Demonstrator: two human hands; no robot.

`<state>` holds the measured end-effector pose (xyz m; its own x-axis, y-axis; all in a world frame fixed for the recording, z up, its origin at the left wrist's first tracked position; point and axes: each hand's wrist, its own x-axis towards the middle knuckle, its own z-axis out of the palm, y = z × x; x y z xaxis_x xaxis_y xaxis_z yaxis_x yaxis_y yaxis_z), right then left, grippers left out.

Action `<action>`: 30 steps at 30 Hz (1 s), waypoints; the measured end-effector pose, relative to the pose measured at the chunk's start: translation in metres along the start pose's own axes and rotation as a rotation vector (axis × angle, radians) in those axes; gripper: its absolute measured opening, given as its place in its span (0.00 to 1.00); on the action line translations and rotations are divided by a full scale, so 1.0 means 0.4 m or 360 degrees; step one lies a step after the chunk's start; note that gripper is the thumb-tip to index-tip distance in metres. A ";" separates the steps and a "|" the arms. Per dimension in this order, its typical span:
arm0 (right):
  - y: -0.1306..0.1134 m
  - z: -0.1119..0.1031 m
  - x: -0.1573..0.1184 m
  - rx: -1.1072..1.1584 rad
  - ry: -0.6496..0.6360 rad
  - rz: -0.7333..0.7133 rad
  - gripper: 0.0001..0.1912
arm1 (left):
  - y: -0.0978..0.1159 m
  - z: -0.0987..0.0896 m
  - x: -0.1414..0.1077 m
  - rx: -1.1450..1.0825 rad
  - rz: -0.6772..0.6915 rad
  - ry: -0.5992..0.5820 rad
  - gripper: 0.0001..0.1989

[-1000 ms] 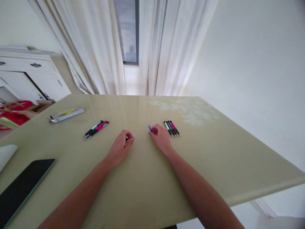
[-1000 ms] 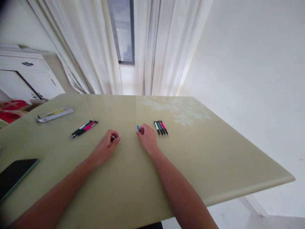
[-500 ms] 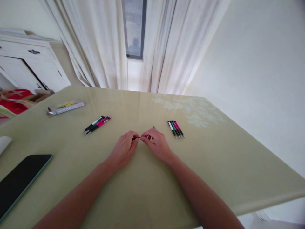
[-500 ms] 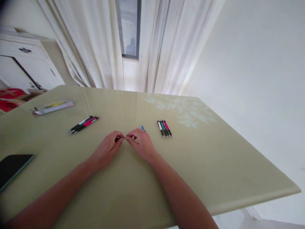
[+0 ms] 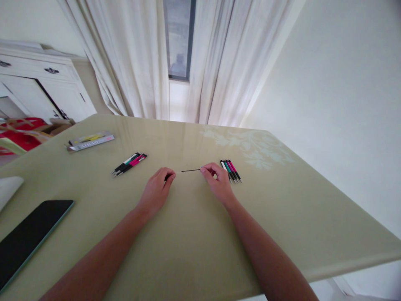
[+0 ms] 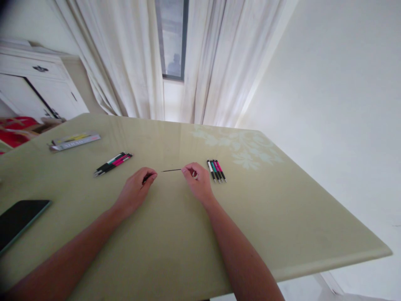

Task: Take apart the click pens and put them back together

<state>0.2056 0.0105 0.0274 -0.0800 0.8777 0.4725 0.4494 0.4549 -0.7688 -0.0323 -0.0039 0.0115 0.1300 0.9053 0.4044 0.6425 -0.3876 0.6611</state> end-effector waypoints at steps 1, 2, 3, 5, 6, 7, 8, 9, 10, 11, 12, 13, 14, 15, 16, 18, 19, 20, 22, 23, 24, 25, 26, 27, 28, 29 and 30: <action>0.000 -0.001 0.000 -0.0070 0.0021 -0.0021 0.10 | -0.003 0.001 0.001 0.0000 -0.0007 0.0017 0.09; -0.002 -0.001 -0.002 -0.0164 0.0031 -0.0047 0.10 | -0.005 0.003 0.001 -0.0009 -0.0015 0.0022 0.09; -0.004 0.002 -0.004 -0.0279 0.0033 -0.0070 0.10 | -0.008 0.006 0.001 -0.0032 -0.0025 0.0015 0.08; -0.010 0.015 -0.012 -0.0529 0.0006 -0.0096 0.10 | -0.010 0.012 0.000 -0.0097 -0.0047 -0.0020 0.06; -0.014 0.024 -0.016 -0.0644 -0.0021 -0.0094 0.10 | -0.010 0.014 -0.001 -0.0122 -0.0050 -0.0048 0.06; -0.018 0.034 -0.021 -0.0741 -0.0058 -0.0086 0.10 | -0.010 0.015 -0.002 -0.0132 -0.0042 -0.0080 0.06; -0.021 0.043 -0.025 -0.0813 -0.0104 -0.0075 0.10 | -0.008 0.016 -0.003 -0.0125 -0.0022 -0.0111 0.05; -0.024 0.051 -0.028 -0.0858 -0.0154 -0.0063 0.11 | -0.007 0.015 -0.004 -0.0105 0.0008 -0.0137 0.06; -0.027 0.057 -0.030 -0.0878 -0.0203 -0.0051 0.12 | -0.005 0.014 -0.004 -0.0077 0.0039 -0.0152 0.06; -0.028 0.060 -0.032 -0.0882 -0.0242 -0.0039 0.12 | -0.003 0.013 -0.004 -0.0053 0.0068 -0.0156 0.07; -0.029 0.062 -0.033 -0.0869 -0.0278 -0.0032 0.13 | -0.001 0.012 -0.004 -0.0037 0.0091 -0.0151 0.07; -0.030 0.062 -0.033 -0.0840 -0.0313 -0.0032 0.12 | 0.000 0.011 -0.004 -0.0031 0.0111 -0.0143 0.08; -0.031 0.061 -0.032 -0.0794 -0.0346 -0.0044 0.12 | 0.002 0.010 -0.004 -0.0034 0.0130 -0.0140 0.08; -0.032 0.060 -0.032 -0.0728 -0.0382 -0.0061 0.11 | 0.005 0.009 -0.004 -0.0047 0.0149 -0.0146 0.08; -0.033 0.059 -0.032 -0.0645 -0.0421 -0.0080 0.10 | 0.007 0.009 -0.005 -0.0069 0.0171 -0.0163 0.08; -0.036 0.059 -0.034 -0.0459 -0.0505 -0.0110 0.09 | 0.012 0.010 -0.009 -0.0123 0.0224 -0.0209 0.06; -0.037 0.061 -0.036 -0.0378 -0.0540 -0.0122 0.09 | 0.015 0.011 -0.011 -0.0145 0.0260 -0.0223 0.06; -0.038 0.063 -0.037 -0.0313 -0.0570 -0.0133 0.09 | 0.017 0.011 -0.013 -0.0157 0.0299 -0.0226 0.05; -0.039 0.067 -0.039 -0.0228 -0.0614 -0.0148 0.08 | 0.020 0.011 -0.017 -0.0161 0.0366 -0.0206 0.04; -0.040 0.068 -0.040 -0.0199 -0.0625 -0.0147 0.08 | 0.021 0.011 -0.018 -0.0164 0.0388 -0.0193 0.04; -0.040 0.069 -0.040 -0.0173 -0.0631 -0.0139 0.08 | 0.022 0.010 -0.019 -0.0167 0.0401 -0.0184 0.04; -0.039 0.069 -0.039 -0.0153 -0.0635 -0.0130 0.08 | 0.022 0.010 -0.019 -0.0170 0.0407 -0.0182 0.03; -0.039 0.069 -0.039 -0.0140 -0.0638 -0.0120 0.08 | 0.023 0.009 -0.018 -0.0174 0.0414 -0.0181 0.03; -0.039 0.069 -0.039 -0.0137 -0.0638 -0.0117 0.07 | 0.023 0.008 -0.018 -0.0179 0.0427 -0.0177 0.03; -0.038 0.068 -0.039 -0.0147 -0.0638 -0.0123 0.06 | 0.023 0.007 -0.017 -0.0185 0.0443 -0.0166 0.03; -0.038 0.068 -0.040 -0.0169 -0.0642 -0.0138 0.06 | 0.022 0.007 -0.016 -0.0189 0.0460 -0.0150 0.04; -0.037 0.068 -0.040 -0.0198 -0.0652 -0.0162 0.05 | 0.021 0.007 -0.015 -0.0193 0.0476 -0.0129 0.04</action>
<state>0.1761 -0.0063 0.0194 -0.4640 0.8283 0.3141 0.5227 0.5423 -0.6578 -0.0258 -0.0122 0.0128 0.3620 0.7572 0.5437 0.4727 -0.6518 0.5930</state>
